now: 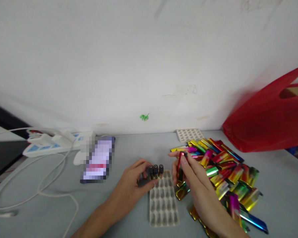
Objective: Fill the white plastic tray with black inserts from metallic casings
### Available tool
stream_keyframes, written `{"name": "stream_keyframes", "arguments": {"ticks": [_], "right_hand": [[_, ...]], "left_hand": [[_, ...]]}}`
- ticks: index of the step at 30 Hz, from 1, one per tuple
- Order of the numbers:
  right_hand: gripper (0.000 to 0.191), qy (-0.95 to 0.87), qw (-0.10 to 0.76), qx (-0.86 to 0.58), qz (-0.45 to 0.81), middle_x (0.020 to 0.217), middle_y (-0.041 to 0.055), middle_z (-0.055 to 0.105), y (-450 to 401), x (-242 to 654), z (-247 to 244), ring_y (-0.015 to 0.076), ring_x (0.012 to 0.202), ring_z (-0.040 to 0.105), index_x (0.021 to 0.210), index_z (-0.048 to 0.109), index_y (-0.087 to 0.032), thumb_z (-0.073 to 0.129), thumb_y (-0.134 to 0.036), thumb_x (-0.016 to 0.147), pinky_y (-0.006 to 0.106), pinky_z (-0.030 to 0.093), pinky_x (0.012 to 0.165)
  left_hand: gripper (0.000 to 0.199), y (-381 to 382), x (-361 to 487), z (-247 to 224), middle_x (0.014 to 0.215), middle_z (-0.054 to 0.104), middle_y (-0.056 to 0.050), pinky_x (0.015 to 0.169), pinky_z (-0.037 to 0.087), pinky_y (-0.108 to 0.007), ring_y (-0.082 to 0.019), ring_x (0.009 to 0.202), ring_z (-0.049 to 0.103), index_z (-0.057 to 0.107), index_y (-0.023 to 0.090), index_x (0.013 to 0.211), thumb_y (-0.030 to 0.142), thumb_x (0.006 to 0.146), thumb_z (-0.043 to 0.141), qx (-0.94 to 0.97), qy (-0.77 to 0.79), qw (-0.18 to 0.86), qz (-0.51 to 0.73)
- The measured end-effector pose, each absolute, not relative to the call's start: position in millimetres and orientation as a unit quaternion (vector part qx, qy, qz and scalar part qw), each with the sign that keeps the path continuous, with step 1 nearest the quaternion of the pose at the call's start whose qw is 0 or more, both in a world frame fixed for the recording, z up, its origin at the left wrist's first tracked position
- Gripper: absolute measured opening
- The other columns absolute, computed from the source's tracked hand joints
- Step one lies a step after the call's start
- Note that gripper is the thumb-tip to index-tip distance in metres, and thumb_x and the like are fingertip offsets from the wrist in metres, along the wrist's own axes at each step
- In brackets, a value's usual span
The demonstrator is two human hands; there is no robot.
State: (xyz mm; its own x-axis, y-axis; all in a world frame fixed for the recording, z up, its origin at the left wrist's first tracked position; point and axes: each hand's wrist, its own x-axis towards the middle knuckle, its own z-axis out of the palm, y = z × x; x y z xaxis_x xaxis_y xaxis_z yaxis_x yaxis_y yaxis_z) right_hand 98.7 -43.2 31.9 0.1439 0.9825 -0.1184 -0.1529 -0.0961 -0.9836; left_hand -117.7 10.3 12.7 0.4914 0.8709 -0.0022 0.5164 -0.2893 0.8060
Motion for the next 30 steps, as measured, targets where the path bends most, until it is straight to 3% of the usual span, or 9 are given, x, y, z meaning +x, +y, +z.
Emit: {"name": "stream_keyframes", "arguments": {"ticks": [3, 5, 7, 11, 17, 26, 30], "right_hand": [[0.059, -0.316, 0.54, -0.472, 0.622, 0.066, -0.0047, 0.048, -38.6, 97.2, 27.5, 0.0137, 0.056, 0.039, 0.091, 0.069, -0.022, 0.068, -0.081, 0.096, 0.028, 0.032, 0.054], [0.067, -0.278, 0.515, -0.441, 0.68, 0.06, -0.0077, 0.035, -36.1, 98.9, 27.1, 0.01, 0.052, 0.026, 0.07, 0.055, -0.022, 0.069, -0.084, 0.091, 0.026, 0.022, 0.05], [0.069, -0.253, 0.486, -0.426, 0.72, 0.058, -0.0099, 0.027, -35.6, 101.5, 29.8, 0.0078, 0.051, 0.017, 0.062, 0.042, -0.024, 0.074, -0.081, 0.087, 0.025, 0.015, 0.048], [0.066, -0.226, 0.461, -0.41, 0.754, 0.056, -0.012, 0.019, -40.0, 102.8, 37.5, 0.0069, 0.049, 0.009, 0.062, 0.035, -0.026, 0.074, -0.075, 0.082, 0.025, 0.005, 0.045], [0.061, -0.224, 0.445, -0.41, 0.764, 0.055, -0.0124, 0.016, -44.9, 95.5, 37.6, 0.0073, 0.047, 0.008, 0.062, 0.032, -0.026, 0.07, -0.071, 0.081, 0.026, 0.006, 0.044], [0.071, -0.237, 0.415, -0.404, 0.78, 0.059, -0.012, 0.021, -43.7, 95.9, 37.1, 0.006, 0.05, 0.01, 0.066, 0.035, -0.025, 0.07, -0.085, 0.08, 0.026, 0.006, 0.048], [0.067, -0.245, 0.41, -0.411, 0.777, 0.058, -0.0121, 0.02, -43.1, 96.0, 37.0, 0.0063, 0.05, 0.009, 0.065, 0.032, -0.025, 0.068, -0.079, 0.081, 0.026, 0.005, 0.048]], "left_hand": [[0.012, 9.9, -118.1, 12.4, 0.101, 0.069, -0.003, 0.072, 0.043, -0.03, -0.022, 0.085, 0.064, 0.078, 0.023, 0.107, 0.032, 0.099, 0.076, 0.769, 0.451, 0.393, 0.225], [0.012, 9.8, -118.1, 12.4, 0.101, 0.069, -0.003, 0.073, 0.044, -0.03, -0.022, 0.086, 0.064, 0.078, 0.022, 0.106, 0.032, 0.099, 0.075, 0.77, 0.449, 0.394, 0.223], [0.012, 10.0, -117.9, 12.7, 0.102, 0.069, -0.003, 0.073, 0.044, -0.03, -0.022, 0.085, 0.064, 0.078, 0.022, 0.107, 0.032, 0.099, 0.075, 0.771, 0.449, 0.392, 0.224], [0.014, 10.4, -117.4, 13.5, 0.1, 0.068, -0.003, 0.071, 0.044, -0.029, -0.021, 0.084, 0.063, 0.078, 0.022, 0.107, 0.034, 0.1, 0.075, 0.774, 0.449, 0.386, 0.225], [0.015, 10.2, -117.9, 12.3, 0.1, 0.067, -0.003, 0.072, 0.044, -0.03, -0.021, 0.084, 0.063, 0.076, 0.021, 0.106, 0.035, 0.101, 0.074, 0.775, 0.448, 0.384, 0.226], [0.013, 10.1, -118.9, 11.8, 0.099, 0.067, -0.002, 0.072, 0.044, -0.03, -0.021, 0.084, 0.064, 0.074, 0.022, 0.104, 0.034, 0.101, 0.074, 0.776, 0.447, 0.388, 0.22], [0.011, 10.6, -118.8, 10.9, 0.098, 0.066, -0.001, 0.073, 0.044, -0.03, -0.021, 0.085, 0.063, 0.075, 0.022, 0.105, 0.032, 0.101, 0.073, 0.776, 0.445, 0.385, 0.227]]}}
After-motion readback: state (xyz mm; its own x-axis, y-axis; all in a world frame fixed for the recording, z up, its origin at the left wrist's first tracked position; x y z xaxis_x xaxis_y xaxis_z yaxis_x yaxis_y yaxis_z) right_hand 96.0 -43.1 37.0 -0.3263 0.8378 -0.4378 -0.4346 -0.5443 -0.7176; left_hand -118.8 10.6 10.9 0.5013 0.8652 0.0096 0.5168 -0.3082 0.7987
